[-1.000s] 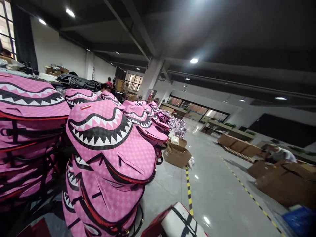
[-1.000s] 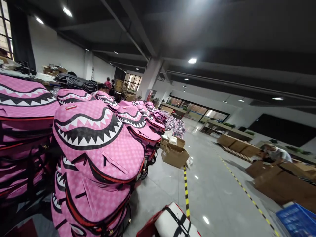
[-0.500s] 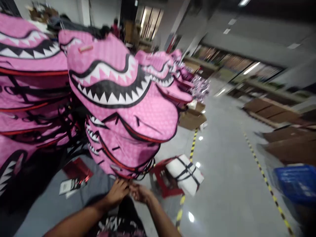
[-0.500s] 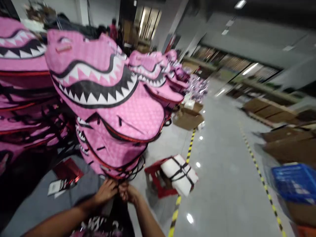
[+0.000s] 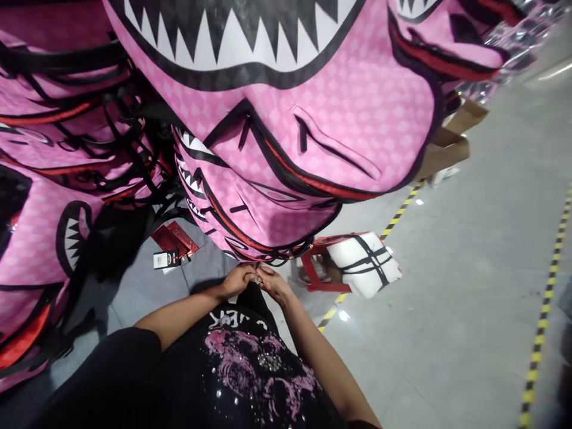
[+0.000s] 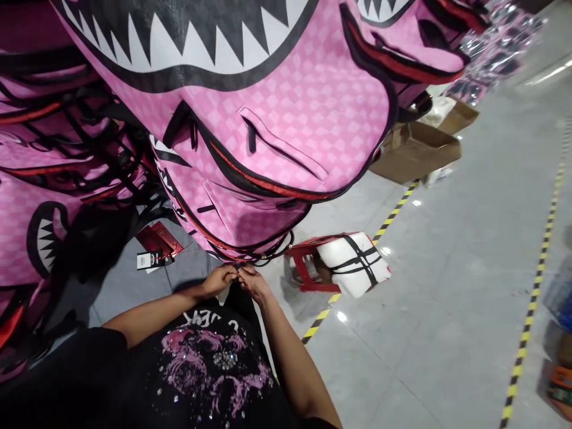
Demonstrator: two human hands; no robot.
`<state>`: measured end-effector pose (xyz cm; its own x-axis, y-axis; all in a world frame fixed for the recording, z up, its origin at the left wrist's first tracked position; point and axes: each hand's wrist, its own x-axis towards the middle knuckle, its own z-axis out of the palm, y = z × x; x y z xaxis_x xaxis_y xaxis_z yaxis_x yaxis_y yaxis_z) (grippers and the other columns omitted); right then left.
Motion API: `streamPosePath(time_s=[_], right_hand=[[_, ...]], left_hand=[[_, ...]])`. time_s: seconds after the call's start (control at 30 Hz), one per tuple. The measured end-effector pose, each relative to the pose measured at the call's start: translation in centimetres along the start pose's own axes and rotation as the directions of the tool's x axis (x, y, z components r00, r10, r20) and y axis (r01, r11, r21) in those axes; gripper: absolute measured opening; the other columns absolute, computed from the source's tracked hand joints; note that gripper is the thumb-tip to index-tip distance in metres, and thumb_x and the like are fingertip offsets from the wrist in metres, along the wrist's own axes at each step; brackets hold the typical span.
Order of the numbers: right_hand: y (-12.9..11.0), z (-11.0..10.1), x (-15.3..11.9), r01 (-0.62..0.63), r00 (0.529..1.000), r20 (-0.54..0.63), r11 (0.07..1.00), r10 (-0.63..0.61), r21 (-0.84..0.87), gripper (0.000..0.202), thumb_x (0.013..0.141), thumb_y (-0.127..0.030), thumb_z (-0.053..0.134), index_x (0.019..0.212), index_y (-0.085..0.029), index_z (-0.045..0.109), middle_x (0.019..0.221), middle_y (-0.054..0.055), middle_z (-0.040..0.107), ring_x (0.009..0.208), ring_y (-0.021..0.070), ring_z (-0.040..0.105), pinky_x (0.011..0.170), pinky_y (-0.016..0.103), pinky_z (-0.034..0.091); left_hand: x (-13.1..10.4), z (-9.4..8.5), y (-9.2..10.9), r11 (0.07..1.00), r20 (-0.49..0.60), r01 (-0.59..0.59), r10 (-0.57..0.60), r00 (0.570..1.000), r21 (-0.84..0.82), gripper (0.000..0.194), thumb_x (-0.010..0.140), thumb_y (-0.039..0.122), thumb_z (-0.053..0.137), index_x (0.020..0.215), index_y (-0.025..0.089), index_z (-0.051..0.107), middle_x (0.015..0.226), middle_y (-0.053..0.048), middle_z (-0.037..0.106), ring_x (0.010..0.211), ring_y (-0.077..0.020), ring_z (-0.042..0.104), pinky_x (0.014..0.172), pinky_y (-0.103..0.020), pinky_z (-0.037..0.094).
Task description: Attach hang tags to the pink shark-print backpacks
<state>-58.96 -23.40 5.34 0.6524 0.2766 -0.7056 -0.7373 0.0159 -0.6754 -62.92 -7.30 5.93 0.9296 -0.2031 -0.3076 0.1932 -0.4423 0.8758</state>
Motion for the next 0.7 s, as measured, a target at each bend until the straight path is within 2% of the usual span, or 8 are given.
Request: streamPosePath(time_s=[0.17,0.3,0.4,0.7], right_hand=[[1.9,1.1,0.7,0.057,0.988,-0.145,0.998,-0.06,-0.021,0.039,0.07,-0.05,0.076,0.075,-0.016,0.057,0.057,-0.007,0.051,0.047,0.0063,0.046,0.043,0.018,0.035],[2.7,1.7,1.0,0.139,0.962,-0.227,0.987,-0.154,-0.079,0.049,0.058,-0.061,0.078,0.071,-0.018,0.058,0.055,-0.004,0.053,0.05,0.0098,0.047,0.045,0.022,0.036],[2.7,1.7,1.2,0.184,0.946,-0.247,0.975,-0.21,-0.126,0.05,0.055,-0.063,0.078,0.066,-0.018,0.059,0.052,-0.003,0.051,0.05,0.0113,0.047,0.045,0.024,0.035],[3.4,1.5,1.4,0.246,0.925,-0.228,0.935,-0.306,-0.254,0.048,0.062,-0.063,0.075,0.064,-0.017,0.061,0.051,-0.003,0.053,0.049,0.0106,0.046,0.049,0.025,0.038]], left_hand=[[-0.2,0.4,-0.2,0.995,0.002,0.054,-0.054,0.999,-0.088,0.024,0.092,0.023,0.046,0.093,0.014,0.068,0.094,-0.005,0.07,0.086,-0.0144,0.062,0.084,-0.026,0.048],[0.0,0.7,-0.5,0.989,0.015,0.071,-0.069,0.997,-0.133,0.027,0.093,0.028,0.046,0.091,0.014,0.068,0.094,-0.005,0.071,0.086,-0.0141,0.063,0.086,-0.026,0.048],[0.2,0.9,-0.9,0.986,0.016,0.087,-0.086,0.996,-0.141,0.025,0.092,0.028,0.047,0.09,0.014,0.068,0.093,-0.004,0.071,0.086,-0.0142,0.063,0.086,-0.026,0.048],[0.1,1.2,-1.1,0.974,0.023,0.177,-0.176,0.984,-0.14,0.016,0.087,0.022,0.055,0.085,0.015,0.068,0.086,-0.001,0.069,0.08,-0.0119,0.062,0.082,-0.025,0.048]])
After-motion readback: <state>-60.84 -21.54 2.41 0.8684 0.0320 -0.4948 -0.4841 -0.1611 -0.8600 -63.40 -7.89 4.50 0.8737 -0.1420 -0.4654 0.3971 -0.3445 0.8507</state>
